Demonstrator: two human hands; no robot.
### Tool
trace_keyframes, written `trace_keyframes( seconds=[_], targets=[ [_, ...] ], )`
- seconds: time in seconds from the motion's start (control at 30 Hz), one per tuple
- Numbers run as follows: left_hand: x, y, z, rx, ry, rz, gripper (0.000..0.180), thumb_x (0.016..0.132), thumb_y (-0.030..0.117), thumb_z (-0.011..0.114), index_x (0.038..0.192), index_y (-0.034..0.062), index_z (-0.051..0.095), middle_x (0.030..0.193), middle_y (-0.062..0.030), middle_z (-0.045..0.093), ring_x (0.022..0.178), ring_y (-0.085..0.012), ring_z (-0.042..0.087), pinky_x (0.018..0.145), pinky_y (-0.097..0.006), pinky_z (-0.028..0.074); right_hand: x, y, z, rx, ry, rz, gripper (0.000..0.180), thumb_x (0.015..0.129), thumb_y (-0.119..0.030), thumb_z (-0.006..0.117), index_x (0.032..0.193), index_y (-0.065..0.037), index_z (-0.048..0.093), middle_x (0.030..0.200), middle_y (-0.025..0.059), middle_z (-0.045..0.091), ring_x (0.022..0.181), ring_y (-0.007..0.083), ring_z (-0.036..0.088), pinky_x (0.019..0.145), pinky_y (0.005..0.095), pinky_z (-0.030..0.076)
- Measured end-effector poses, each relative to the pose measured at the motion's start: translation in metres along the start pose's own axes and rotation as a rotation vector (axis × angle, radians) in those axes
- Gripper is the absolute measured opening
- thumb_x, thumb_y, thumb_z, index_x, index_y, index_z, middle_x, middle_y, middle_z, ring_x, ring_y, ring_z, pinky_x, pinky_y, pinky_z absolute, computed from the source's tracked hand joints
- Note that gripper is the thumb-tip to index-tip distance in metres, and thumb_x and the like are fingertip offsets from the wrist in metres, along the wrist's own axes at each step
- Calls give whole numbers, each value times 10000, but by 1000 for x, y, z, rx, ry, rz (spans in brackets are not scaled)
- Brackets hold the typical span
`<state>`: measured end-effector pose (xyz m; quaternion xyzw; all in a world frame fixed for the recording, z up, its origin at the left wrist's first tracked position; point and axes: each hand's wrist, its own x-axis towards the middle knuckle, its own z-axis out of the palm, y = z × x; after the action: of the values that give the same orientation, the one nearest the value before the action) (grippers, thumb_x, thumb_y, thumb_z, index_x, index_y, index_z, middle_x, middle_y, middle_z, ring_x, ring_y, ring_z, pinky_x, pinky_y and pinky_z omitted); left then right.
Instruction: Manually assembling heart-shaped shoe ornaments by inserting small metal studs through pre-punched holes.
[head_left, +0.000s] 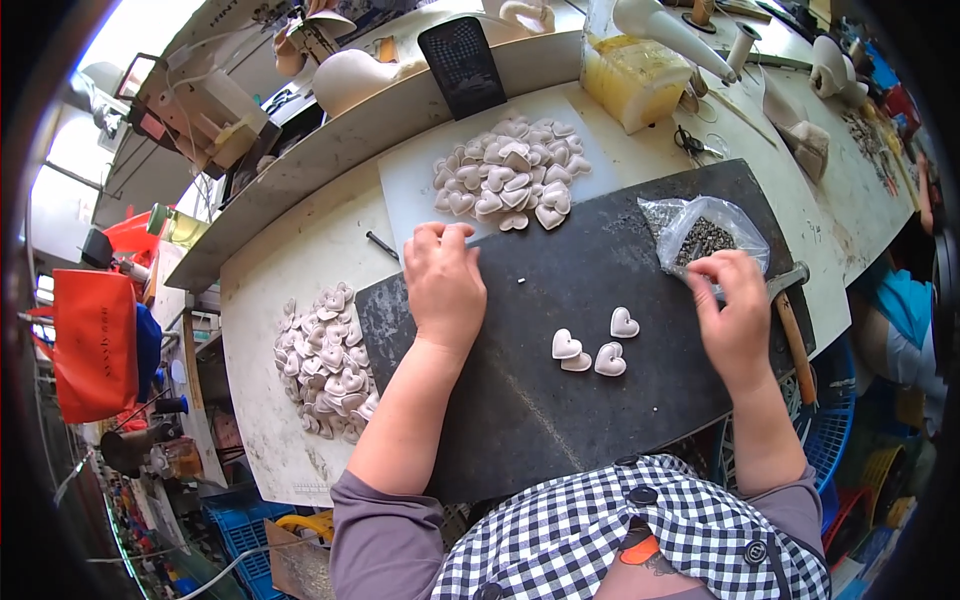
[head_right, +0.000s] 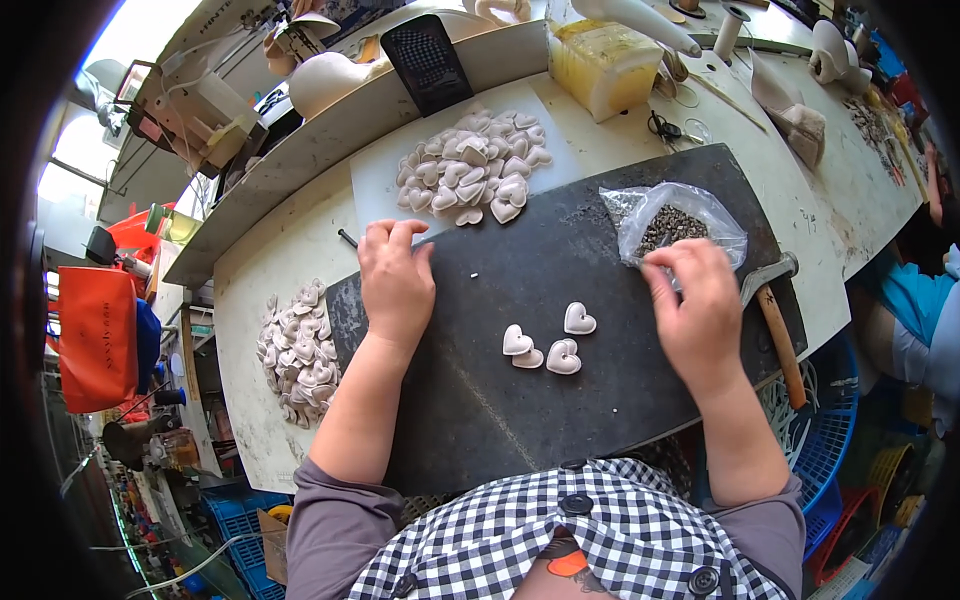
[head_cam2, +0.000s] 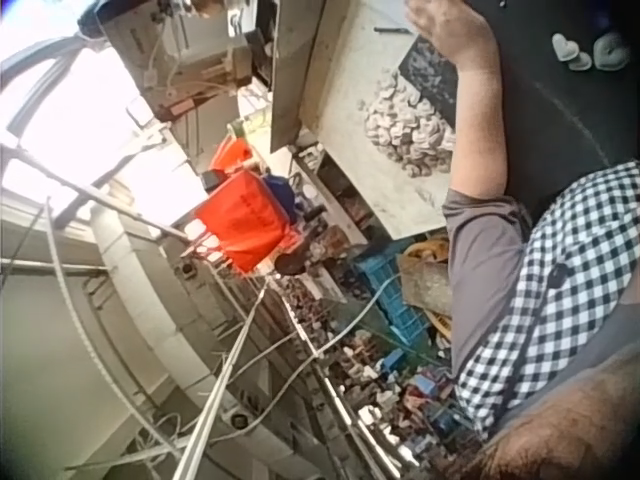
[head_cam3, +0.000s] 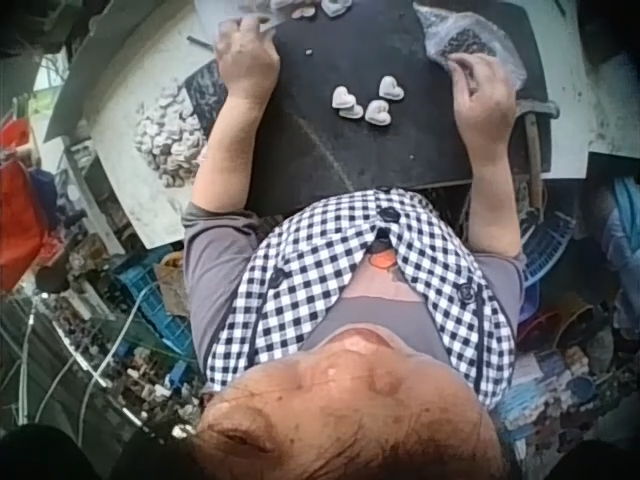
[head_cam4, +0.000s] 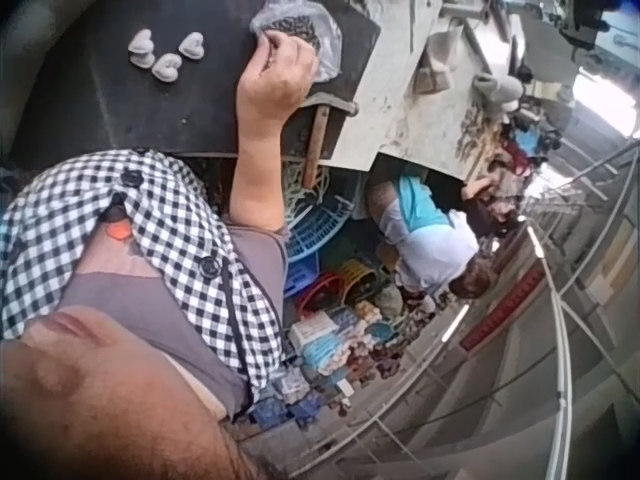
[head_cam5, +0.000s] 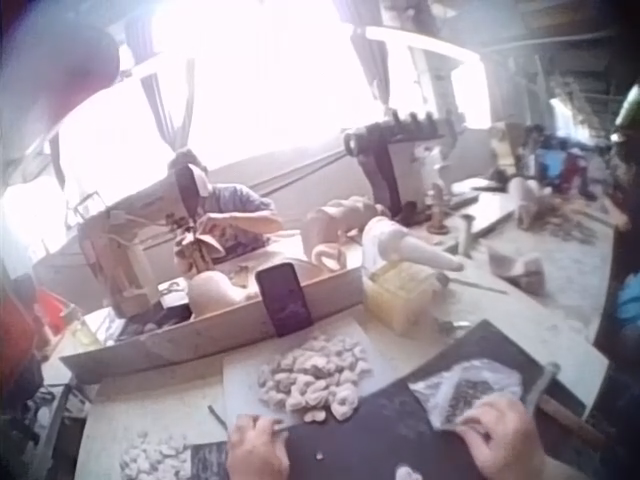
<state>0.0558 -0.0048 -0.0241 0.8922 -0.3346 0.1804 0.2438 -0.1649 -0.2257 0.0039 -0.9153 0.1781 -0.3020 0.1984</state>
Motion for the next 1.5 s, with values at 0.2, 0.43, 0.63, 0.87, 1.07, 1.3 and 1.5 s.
trace_keyframes(
  seconds=[0.2, 0.43, 0.63, 0.87, 1.07, 1.3, 1.5],
  targets=[
    [21, 19, 29, -155, -22, 98, 166, 832, 159, 750, 969, 88, 689, 992, -81, 583, 973, -300, 558, 864, -410, 477, 22, 38, 6, -253, -73, -39, 122, 799, -138, 766, 879, -69, 706, 937, 61, 639, 939, 282, 580, 851, 408, 461],
    [17, 25, 0, -895, -158, -380, 171, 1010, 179, 583, 1013, 13, 625, 1104, -128, 691, 843, -219, 696, 706, -320, 566, 24, 37, 10, -145, -115, -10, 121, 765, -110, 772, 861, -82, 703, 884, 47, 654, 930, 269, 578, 844, 397, 459],
    [-6, 57, -36, -1637, -451, -947, 237, 1042, 190, 487, 1169, 4, 560, 1119, -154, 665, 946, -233, 691, 788, -310, 586, 34, 35, 12, -6, -140, 9, 94, 781, -49, 729, 858, -61, 676, 832, 73, 656, 850, 277, 607, 790, 396, 491],
    [-38, 72, -45, -1623, -557, -776, 239, 970, 95, 646, 1191, 44, 572, 1048, -42, 634, 965, -129, 633, 838, -257, 530, 33, 33, -2, 102, -21, 33, 93, 818, -16, 692, 911, -13, 683, 863, 121, 688, 807, 294, 655, 759, 369, 524],
    [-47, 93, -46, -1643, -677, -772, 207, 1049, 181, 546, 1146, 5, 596, 1026, -70, 637, 937, -164, 672, 762, -282, 560, 16, 7, -13, 324, -7, 120, 69, 888, -25, 694, 954, -8, 709, 903, 102, 718, 817, 204, 682, 764, 308, 533],
    [-59, 105, -43, -1599, -700, -706, 291, 1068, 153, 488, 1285, -30, 554, 1050, -90, 651, 914, -150, 658, 804, -267, 548, -8, -47, -20, 689, -173, 99, 143, 834, 24, 757, 965, -12, 712, 911, 89, 720, 830, 164, 695, 751, 275, 552],
    [-66, 108, -45, -1571, -637, -607, 296, 999, 54, 601, 1280, -29, 558, 1127, -95, 666, 963, -125, 646, 862, -268, 546, -10, -50, -3, 500, -93, -162, 202, 739, -32, 826, 916, -69, 734, 889, 46, 672, 816, 186, 641, 726, 297, 518]
  ],
)
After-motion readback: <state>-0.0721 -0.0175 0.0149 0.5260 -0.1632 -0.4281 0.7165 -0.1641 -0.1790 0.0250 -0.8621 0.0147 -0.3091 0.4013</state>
